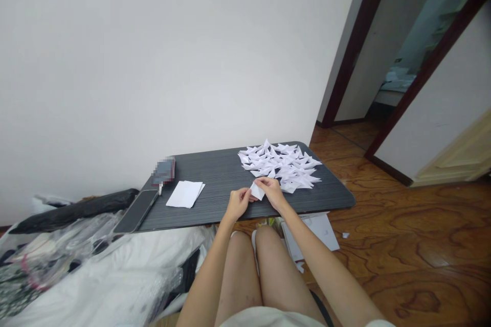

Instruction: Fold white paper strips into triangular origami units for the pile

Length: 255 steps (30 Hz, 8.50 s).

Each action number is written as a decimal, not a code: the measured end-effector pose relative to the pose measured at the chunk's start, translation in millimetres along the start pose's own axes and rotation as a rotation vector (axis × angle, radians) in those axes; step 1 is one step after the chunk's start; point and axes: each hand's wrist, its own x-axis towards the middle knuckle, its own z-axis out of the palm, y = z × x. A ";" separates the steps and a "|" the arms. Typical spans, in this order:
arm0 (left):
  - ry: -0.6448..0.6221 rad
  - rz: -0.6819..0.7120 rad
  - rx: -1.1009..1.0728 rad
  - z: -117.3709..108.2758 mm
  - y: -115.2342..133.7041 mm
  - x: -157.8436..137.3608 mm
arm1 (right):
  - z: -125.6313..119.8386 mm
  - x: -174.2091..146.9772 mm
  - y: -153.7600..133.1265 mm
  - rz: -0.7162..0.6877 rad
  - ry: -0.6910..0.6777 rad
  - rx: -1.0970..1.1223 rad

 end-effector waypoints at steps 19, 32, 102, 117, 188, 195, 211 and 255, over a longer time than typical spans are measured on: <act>0.192 -0.058 0.053 -4.3 -5.1 3.5 | 8.5 -8.1 -1.2 0.021 -0.198 -0.075; 0.357 -0.103 -0.049 -11.2 -7.6 4.6 | 3.0 -20.5 -14.9 0.118 -0.302 0.239; 0.055 -0.066 -0.201 -7.9 9.8 -1.4 | -3.0 -23.4 -10.0 -0.381 -0.125 -0.262; 0.141 -0.019 -0.101 -4.9 12.3 -1.1 | -4.5 -16.7 -12.7 -0.115 -0.126 -0.002; -0.150 -0.186 -0.271 -2.2 10.2 -5.3 | -11.1 -17.0 -6.8 0.082 -0.136 0.109; -0.046 -0.235 -0.328 -8.4 8.9 -3.3 | -18.5 -24.1 -22.6 -0.033 -0.371 -0.030; 0.078 0.010 -0.005 -5.2 12.9 -5.9 | -17.5 -26.7 -20.3 -0.087 -0.260 -0.174; -0.061 -0.130 -0.400 -8.1 14.8 -5.8 | -22.9 -35.7 -33.9 -0.015 -0.452 -0.104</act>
